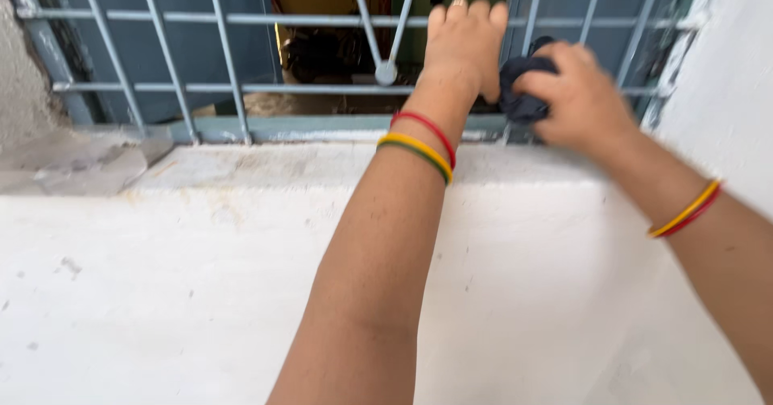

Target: The person wipes a window sill and the bars of a window gate with a black cloth.

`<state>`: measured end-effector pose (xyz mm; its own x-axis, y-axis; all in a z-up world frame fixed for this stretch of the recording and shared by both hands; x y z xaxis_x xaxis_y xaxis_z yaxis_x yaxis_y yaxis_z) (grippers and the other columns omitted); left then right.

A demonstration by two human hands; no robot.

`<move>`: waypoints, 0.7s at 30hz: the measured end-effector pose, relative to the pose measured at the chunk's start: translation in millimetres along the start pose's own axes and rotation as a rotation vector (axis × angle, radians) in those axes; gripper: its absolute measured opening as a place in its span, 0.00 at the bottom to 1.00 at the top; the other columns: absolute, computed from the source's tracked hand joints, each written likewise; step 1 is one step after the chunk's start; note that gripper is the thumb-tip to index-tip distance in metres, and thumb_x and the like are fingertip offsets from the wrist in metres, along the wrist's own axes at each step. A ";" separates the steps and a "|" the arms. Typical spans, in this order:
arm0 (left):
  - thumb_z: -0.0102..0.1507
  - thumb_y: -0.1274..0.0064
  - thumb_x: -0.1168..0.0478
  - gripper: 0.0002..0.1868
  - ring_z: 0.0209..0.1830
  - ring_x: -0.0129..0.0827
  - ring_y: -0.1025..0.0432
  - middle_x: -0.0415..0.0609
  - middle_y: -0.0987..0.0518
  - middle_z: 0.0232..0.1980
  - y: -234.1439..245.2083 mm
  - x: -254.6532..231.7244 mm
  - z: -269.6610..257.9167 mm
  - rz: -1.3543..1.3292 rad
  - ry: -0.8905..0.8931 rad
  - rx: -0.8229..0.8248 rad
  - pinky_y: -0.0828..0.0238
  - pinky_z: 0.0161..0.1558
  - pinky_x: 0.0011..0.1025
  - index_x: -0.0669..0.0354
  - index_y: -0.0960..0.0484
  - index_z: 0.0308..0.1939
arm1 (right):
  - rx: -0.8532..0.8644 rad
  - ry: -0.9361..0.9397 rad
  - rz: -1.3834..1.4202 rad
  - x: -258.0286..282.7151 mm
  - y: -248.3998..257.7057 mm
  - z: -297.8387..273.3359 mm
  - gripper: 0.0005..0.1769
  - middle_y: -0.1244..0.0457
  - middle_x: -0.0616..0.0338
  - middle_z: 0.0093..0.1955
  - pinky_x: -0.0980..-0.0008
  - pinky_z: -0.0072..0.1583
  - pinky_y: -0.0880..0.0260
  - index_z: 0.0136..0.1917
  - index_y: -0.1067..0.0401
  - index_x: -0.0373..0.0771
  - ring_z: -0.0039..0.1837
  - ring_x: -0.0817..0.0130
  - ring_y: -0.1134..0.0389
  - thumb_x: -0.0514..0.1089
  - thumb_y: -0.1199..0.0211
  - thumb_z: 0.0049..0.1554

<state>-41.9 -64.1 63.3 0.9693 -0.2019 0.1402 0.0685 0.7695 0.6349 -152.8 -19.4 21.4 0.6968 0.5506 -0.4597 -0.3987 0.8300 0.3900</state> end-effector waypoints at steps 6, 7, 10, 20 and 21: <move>0.37 0.25 0.48 0.62 0.73 0.51 0.44 0.50 0.34 0.69 0.7 4.6 3.0 -0.043 -0.169 -0.070 0.50 0.66 0.43 0.50 0.40 0.72 | -0.148 -0.115 -0.144 -35.3 34.4 8.0 0.21 0.36 0.53 0.61 0.53 0.66 0.30 0.51 0.23 0.43 0.65 0.50 0.36 0.37 0.28 0.42; 0.38 0.26 0.48 0.62 0.72 0.52 0.44 0.50 0.35 0.69 -1.5 11.6 0.4 -0.020 -0.160 -0.082 0.51 0.67 0.44 0.48 0.42 0.73 | -0.118 -0.184 -0.101 -51.5 23.8 18.1 0.20 0.36 0.52 0.58 0.53 0.65 0.30 0.52 0.25 0.42 0.64 0.49 0.36 0.37 0.31 0.44; 0.42 0.29 0.51 0.61 0.73 0.50 0.43 0.51 0.35 0.69 -9.7 28.3 -10.7 0.020 -0.156 -0.105 0.53 0.71 0.44 0.46 0.45 0.76 | -0.054 -0.321 -0.038 -75.6 -10.3 31.9 0.18 0.37 0.52 0.53 0.53 0.63 0.31 0.55 0.28 0.41 0.60 0.47 0.35 0.36 0.36 0.50; 0.44 0.32 0.58 0.52 0.71 0.48 0.41 0.52 0.34 0.66 -9.4 31.4 -12.4 0.004 -0.084 -0.241 0.50 0.71 0.41 0.49 0.40 0.70 | 0.013 -0.147 -0.217 21.6 14.9 -3.2 0.24 0.35 0.50 0.56 0.55 0.55 0.26 0.50 0.19 0.48 0.58 0.51 0.31 0.42 0.22 0.38; 0.45 0.33 0.59 0.51 0.71 0.48 0.41 0.52 0.33 0.66 -8.9 30.4 -11.8 0.012 -0.084 -0.239 0.50 0.72 0.41 0.50 0.40 0.70 | -0.011 -0.157 -0.244 14.0 22.6 3.0 0.22 0.35 0.50 0.55 0.55 0.54 0.26 0.50 0.20 0.47 0.57 0.51 0.31 0.42 0.23 0.39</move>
<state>-10.3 -69.9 53.0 0.9479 -0.2342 0.2159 0.1207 0.8914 0.4368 -150.2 6.8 26.2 0.8561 0.3151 -0.4095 -0.2139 0.9376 0.2741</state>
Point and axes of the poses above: each hand's wrist, its own z-axis towards the middle knuckle, its own y-axis out of the back of the hand, x = y × z, the point moved 10 cm from there along z, towards the middle knuckle
